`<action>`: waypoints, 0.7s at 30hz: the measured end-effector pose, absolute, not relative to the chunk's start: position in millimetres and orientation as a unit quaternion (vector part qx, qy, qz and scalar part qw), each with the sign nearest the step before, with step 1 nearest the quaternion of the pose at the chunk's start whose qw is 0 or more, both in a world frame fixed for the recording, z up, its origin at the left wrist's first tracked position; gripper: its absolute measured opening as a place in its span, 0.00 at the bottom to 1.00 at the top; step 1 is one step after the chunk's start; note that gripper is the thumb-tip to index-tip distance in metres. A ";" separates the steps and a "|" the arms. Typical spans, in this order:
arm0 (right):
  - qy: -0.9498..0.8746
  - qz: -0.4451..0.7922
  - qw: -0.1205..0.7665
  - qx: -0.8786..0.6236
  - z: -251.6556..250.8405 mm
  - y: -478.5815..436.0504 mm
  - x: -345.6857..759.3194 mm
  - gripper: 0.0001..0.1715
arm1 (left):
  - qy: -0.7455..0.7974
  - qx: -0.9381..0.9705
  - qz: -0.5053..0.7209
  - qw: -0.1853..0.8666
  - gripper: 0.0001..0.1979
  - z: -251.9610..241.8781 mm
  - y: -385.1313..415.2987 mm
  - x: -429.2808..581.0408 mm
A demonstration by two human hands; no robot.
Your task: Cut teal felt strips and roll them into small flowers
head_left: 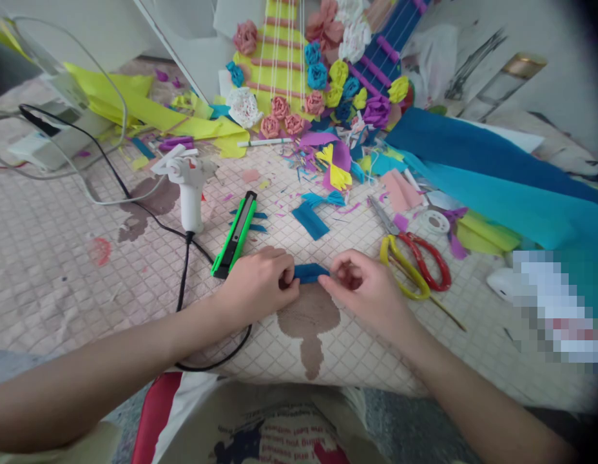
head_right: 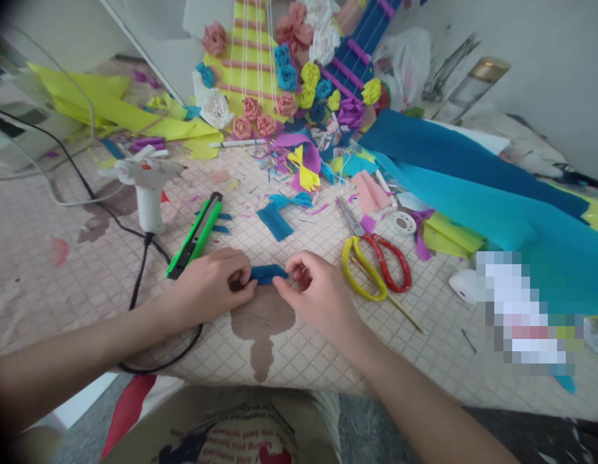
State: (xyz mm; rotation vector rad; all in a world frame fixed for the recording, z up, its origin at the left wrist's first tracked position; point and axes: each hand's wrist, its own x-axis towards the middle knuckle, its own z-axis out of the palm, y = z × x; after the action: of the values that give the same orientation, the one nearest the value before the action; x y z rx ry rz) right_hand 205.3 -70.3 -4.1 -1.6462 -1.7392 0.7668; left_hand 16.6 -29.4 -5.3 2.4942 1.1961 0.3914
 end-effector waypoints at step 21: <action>-0.842 0.040 0.155 -0.514 -17.0 -96.8 199.9 0.18 | 0.417 0.877 0.150 0.188 0.06 -6.0 -28.3 15.3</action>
State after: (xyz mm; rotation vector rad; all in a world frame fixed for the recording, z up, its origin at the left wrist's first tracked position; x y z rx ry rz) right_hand 199.9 -96.8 -17.0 -1.4733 -2.4134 0.1144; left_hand 15.3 -28.3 -6.0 2.4673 1.1721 0.4217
